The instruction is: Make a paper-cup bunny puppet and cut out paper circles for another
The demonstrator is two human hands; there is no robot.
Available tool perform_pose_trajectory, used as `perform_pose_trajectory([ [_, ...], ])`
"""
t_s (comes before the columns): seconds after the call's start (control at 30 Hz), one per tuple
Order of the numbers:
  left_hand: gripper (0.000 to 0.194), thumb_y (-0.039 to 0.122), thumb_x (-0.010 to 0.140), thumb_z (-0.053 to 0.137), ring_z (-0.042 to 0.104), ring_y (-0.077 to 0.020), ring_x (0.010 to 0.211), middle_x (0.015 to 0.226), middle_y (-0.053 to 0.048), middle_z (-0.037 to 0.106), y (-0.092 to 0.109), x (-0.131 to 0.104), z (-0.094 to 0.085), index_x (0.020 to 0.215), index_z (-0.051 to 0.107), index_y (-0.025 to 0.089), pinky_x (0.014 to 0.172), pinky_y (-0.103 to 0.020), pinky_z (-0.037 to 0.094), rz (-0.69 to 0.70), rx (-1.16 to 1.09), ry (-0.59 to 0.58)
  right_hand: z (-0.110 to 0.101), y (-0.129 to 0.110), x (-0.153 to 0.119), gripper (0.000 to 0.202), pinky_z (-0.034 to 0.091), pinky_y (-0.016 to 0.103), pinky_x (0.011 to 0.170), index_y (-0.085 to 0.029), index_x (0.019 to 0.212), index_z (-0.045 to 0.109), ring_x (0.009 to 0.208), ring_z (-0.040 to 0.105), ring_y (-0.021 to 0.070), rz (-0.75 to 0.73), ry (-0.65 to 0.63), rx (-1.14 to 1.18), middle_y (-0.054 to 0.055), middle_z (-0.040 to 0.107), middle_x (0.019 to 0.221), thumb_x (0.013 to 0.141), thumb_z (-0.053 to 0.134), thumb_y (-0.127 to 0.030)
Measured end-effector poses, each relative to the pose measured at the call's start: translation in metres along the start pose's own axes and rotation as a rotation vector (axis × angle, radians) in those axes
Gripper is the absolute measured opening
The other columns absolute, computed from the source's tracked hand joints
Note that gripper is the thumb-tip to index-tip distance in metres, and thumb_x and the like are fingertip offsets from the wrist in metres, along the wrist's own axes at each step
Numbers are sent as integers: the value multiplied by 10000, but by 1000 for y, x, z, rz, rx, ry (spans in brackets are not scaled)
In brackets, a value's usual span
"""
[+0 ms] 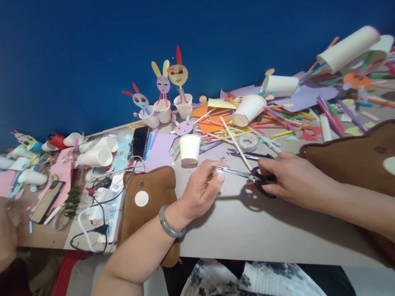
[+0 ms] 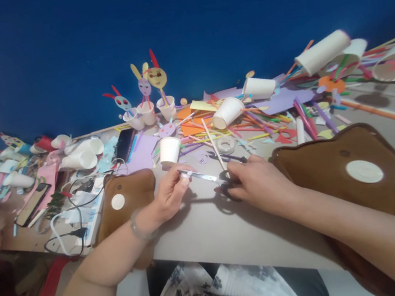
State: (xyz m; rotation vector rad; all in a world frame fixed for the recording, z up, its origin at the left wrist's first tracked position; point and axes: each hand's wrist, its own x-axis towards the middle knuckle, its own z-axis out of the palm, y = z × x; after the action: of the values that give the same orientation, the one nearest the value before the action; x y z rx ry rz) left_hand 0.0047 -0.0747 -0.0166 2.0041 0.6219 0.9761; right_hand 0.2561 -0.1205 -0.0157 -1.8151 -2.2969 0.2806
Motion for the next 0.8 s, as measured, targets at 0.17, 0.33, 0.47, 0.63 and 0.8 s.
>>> perform_pose_trajectory([
  [0.17,398,534,1057,394,568,-166,811,869,-34,593,1,1,0,1115,585,189,815,-327,512,-56,-1,6,-10,-3,2,283,325,313,590,-258,708,430,740,555,275,64,5,-13,40,553,598,818,662,-379],
  [0.33,392,537,1052,418,613,-184,888,941,-64,639,3,2,0,1081,594,188,861,-344,525,-47,-7,19,-22,-8,4,275,360,338,610,-257,712,404,739,546,282,107,38,-1,64,572,631,816,652,-314],
  [0.47,390,515,1052,426,623,-180,888,983,-78,662,4,2,-1,1108,616,179,860,-347,529,-17,-19,28,-24,-10,4,292,377,361,632,-252,725,383,789,564,317,130,16,22,95,593,665,829,656,-270],
  [0.63,428,603,904,662,509,-114,658,766,18,570,0,0,-2,1009,613,190,641,-262,471,-81,9,175,-25,-7,5,303,368,396,682,-251,739,380,740,573,317,84,68,-51,99,609,670,844,657,-314],
  [0.8,345,497,833,780,501,-92,606,742,25,619,-3,2,-4,937,651,195,580,-231,436,-162,106,348,-28,-7,4,252,335,436,761,-244,772,419,666,589,284,2,92,-128,93,646,697,859,629,-352],
])
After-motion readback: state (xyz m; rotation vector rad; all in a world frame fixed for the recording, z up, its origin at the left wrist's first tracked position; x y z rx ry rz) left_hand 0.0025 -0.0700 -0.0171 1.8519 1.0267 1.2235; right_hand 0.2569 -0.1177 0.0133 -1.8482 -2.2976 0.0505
